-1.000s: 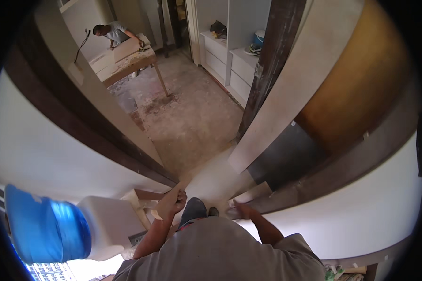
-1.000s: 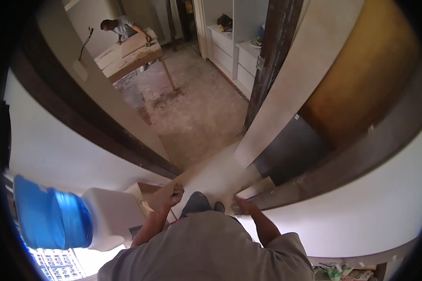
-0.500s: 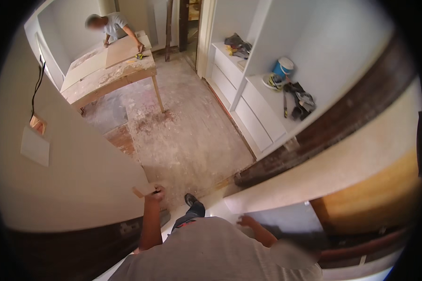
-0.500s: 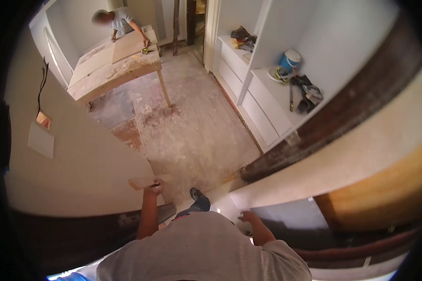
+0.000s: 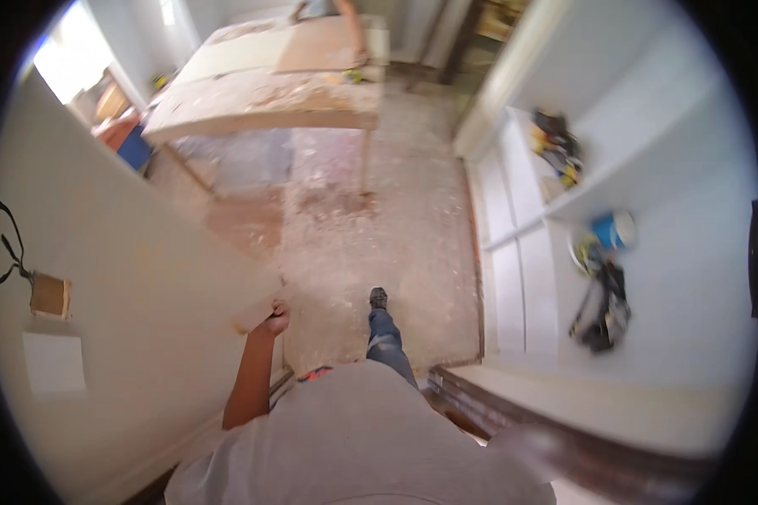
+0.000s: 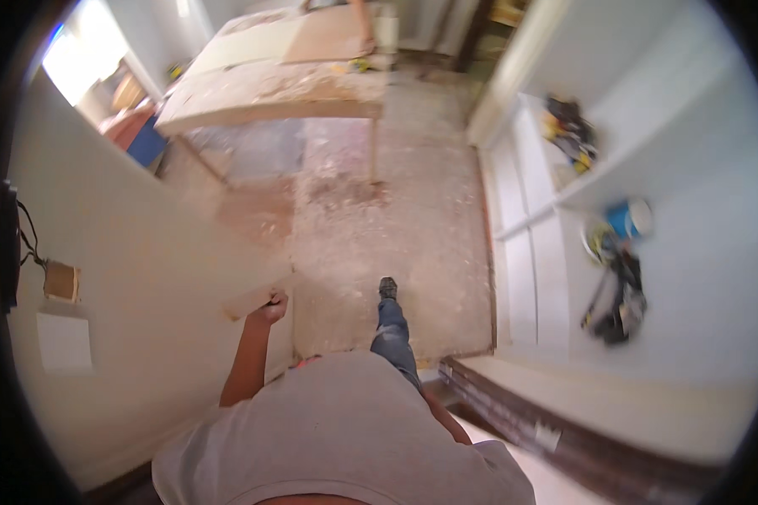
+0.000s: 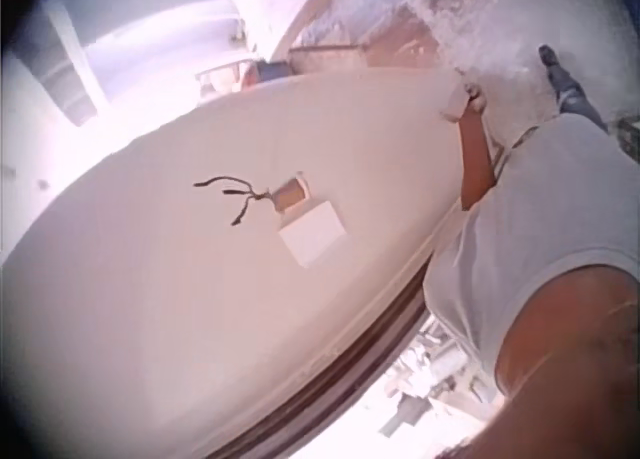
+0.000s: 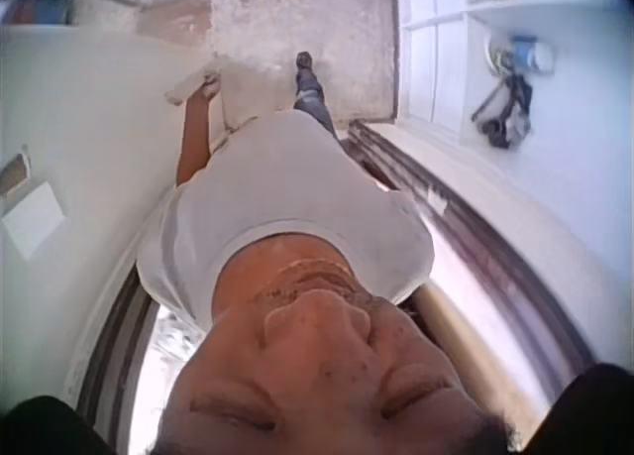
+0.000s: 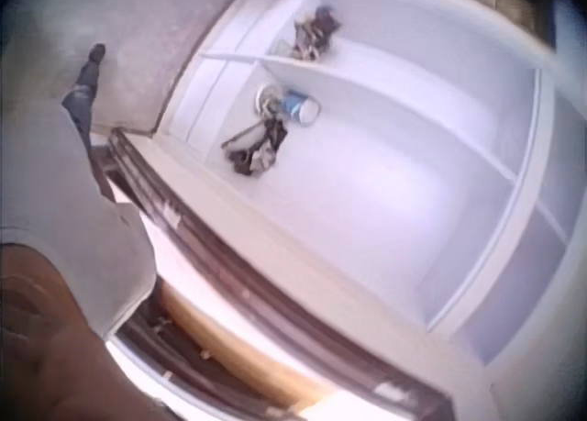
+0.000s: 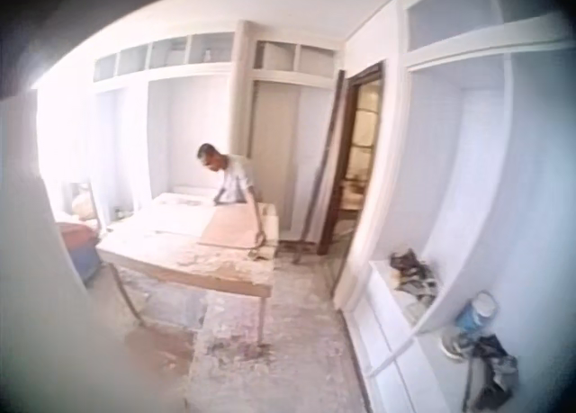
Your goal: The recorder mixes wood filler and then sands/fits a wooden trim piece into a cabinet corner.
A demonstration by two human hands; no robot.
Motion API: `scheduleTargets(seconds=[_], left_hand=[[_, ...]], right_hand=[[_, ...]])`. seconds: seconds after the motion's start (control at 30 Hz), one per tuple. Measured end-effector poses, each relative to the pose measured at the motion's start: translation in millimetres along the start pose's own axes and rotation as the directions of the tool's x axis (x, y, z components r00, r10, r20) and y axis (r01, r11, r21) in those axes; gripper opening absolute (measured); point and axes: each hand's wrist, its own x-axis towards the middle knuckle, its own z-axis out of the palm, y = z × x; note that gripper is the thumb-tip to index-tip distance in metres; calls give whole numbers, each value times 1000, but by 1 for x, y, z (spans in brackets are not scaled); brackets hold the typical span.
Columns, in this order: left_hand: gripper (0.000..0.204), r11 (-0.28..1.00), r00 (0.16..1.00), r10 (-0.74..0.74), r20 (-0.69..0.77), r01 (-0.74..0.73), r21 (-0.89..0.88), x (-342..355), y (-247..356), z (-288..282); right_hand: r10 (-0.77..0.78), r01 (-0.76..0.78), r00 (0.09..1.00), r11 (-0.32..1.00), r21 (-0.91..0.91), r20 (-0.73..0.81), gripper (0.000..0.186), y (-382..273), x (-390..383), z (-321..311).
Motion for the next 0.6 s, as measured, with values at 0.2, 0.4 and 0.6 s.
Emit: scheduleTargets(seconds=[0.2,0.4,0.6], left_hand=[[16,985,957,120,-263,-148,-91,68,-10,64],[20,938,963,146,-225,-207,-277,105,8,111],[20,892,963,190,-192,-251,-376,147,36,175]], right_hand=[[154,-468,872,539,700,464,64,-237,175,-218],[-114,-242,912,623,744,393,73,-412,354,-415],[-213,85,963,819,568,163,66,-639,471,-462]])
